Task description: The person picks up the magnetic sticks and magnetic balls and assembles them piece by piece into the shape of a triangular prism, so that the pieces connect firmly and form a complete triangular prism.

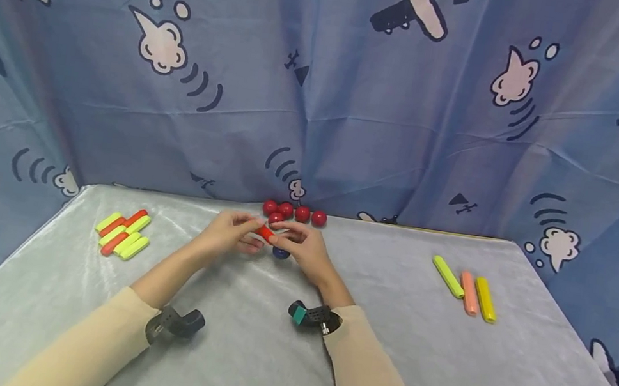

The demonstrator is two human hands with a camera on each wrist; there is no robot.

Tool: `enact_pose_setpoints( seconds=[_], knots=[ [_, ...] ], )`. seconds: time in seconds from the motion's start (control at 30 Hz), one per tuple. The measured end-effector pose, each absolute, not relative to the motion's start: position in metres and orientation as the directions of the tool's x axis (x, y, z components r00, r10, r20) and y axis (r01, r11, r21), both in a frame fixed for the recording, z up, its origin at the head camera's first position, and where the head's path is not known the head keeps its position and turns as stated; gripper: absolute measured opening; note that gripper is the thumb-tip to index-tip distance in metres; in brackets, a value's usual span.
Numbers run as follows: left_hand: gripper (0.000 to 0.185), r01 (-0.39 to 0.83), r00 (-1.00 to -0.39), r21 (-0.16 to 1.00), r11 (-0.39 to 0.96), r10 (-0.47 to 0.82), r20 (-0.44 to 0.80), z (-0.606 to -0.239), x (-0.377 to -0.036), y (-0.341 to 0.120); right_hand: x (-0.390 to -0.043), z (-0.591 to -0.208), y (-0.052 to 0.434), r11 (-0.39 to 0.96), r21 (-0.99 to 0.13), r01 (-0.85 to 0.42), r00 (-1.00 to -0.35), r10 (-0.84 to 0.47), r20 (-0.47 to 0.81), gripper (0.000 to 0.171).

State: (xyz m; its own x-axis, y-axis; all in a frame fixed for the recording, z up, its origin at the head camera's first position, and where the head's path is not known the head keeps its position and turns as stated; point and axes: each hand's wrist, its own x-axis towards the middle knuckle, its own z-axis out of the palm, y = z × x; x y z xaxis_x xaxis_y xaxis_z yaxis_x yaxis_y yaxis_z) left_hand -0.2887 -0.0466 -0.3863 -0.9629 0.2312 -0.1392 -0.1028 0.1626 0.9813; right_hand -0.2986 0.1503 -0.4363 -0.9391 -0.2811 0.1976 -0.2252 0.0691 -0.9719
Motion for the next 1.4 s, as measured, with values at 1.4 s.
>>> enact_pose_setpoints(
  seconds=[1.4],
  knots=[
    [0.031, 0.265, -0.960, 0.935, 0.234, -0.028, 0.279, -0.441, -0.328, -0.015, -0.297, -0.430, 0.156, -0.267, -0.963, -0.032, -0.979, -0.185, 0.084, 0.028]
  ],
)
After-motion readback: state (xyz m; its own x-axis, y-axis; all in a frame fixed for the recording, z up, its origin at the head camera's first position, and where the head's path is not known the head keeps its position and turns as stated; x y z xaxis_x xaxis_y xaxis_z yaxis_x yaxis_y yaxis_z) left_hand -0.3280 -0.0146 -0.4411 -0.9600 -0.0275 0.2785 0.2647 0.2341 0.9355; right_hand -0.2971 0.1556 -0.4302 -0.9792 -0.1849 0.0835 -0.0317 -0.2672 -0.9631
